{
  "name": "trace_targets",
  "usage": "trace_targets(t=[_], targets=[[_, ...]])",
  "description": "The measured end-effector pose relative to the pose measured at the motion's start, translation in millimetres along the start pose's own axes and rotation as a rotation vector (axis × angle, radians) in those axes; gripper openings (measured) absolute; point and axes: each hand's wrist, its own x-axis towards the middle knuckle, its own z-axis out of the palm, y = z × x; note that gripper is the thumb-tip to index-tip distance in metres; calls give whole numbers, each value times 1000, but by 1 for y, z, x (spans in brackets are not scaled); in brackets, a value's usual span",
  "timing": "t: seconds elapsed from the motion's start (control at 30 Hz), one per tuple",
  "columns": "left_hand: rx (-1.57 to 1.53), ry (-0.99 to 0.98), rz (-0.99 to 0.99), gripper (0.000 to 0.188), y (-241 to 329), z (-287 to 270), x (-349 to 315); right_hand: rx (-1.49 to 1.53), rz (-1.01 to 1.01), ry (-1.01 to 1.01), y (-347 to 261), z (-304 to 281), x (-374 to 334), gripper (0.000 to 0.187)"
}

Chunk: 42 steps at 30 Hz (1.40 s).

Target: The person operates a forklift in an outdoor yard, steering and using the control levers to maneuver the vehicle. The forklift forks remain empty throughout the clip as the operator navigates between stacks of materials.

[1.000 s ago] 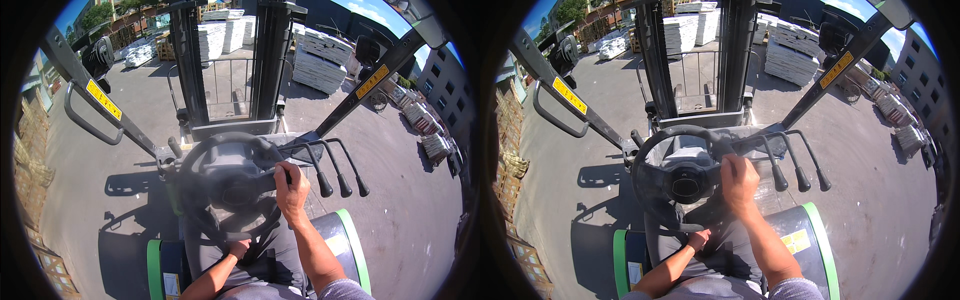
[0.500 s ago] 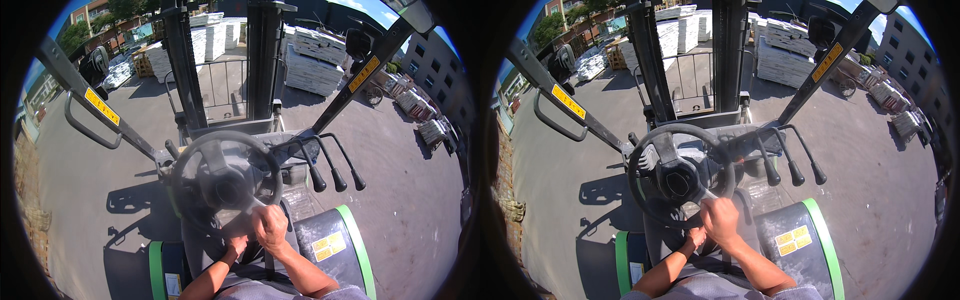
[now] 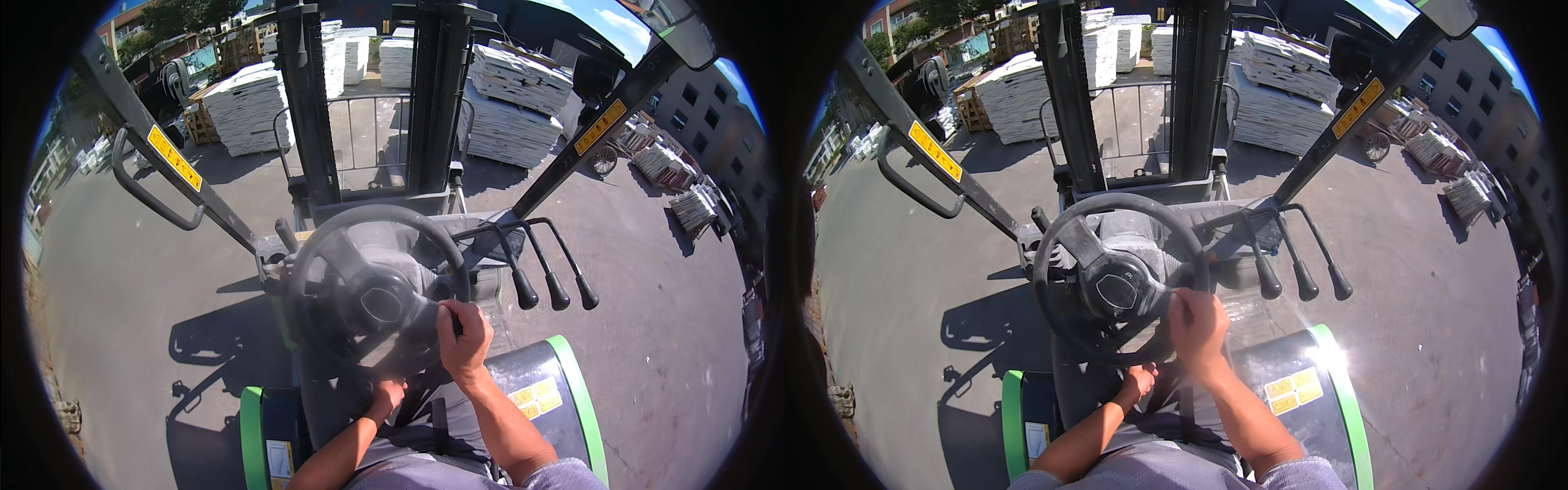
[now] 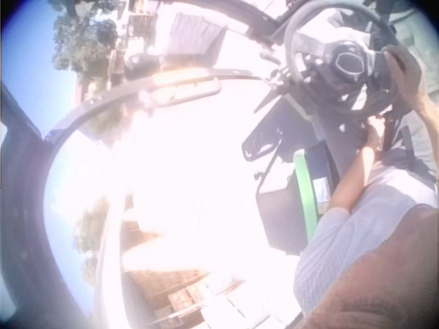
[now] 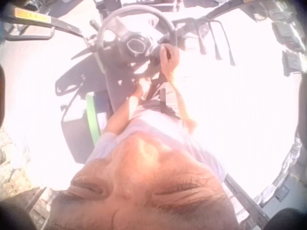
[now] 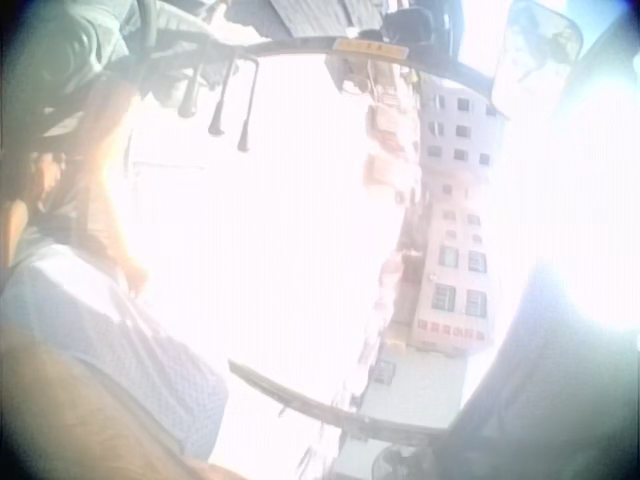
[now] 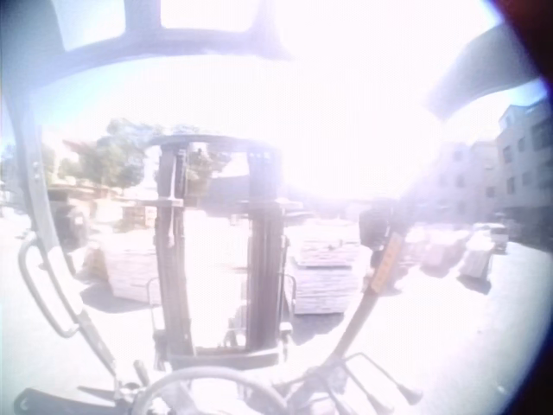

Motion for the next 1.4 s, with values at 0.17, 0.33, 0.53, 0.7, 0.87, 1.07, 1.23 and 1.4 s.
trace_targets(t=[0.17, 0.33, 0.53, 0.7, 0.87, 1.07, 1.23, 1.4], targets=[[12, -9, 77, 32, 11, -3, -12, 25, 92, 107, 5, 26, 62, 9], [48, -53, 153, 27, 0, -5, -5, 42, -103, 163, -27, 96, 119, 7], [69, -79, 225, 26, -16, -11, 13, 155, -322, -3, -98, 165, 84, 8], [43, -99, 200, 27, -27, -22, 28, 231, -388, -126, -124, 171, 4, 14], [29, -82, 232, 29, -25, -61, 37, 230, -378, -249, -117, 148, -45, 19], [79, 189, 534, 31, 44, -136, 30, 182, -411, -279, -111, 148, -39, 19], [126, 582, 991, 33, 125, -192, 3, 172, -417, -287, -105, 144, -41, 18], [254, 874, 1363, 35, 200, -204, -20, 233, -395, -265, -98, 134, -46, 20]])
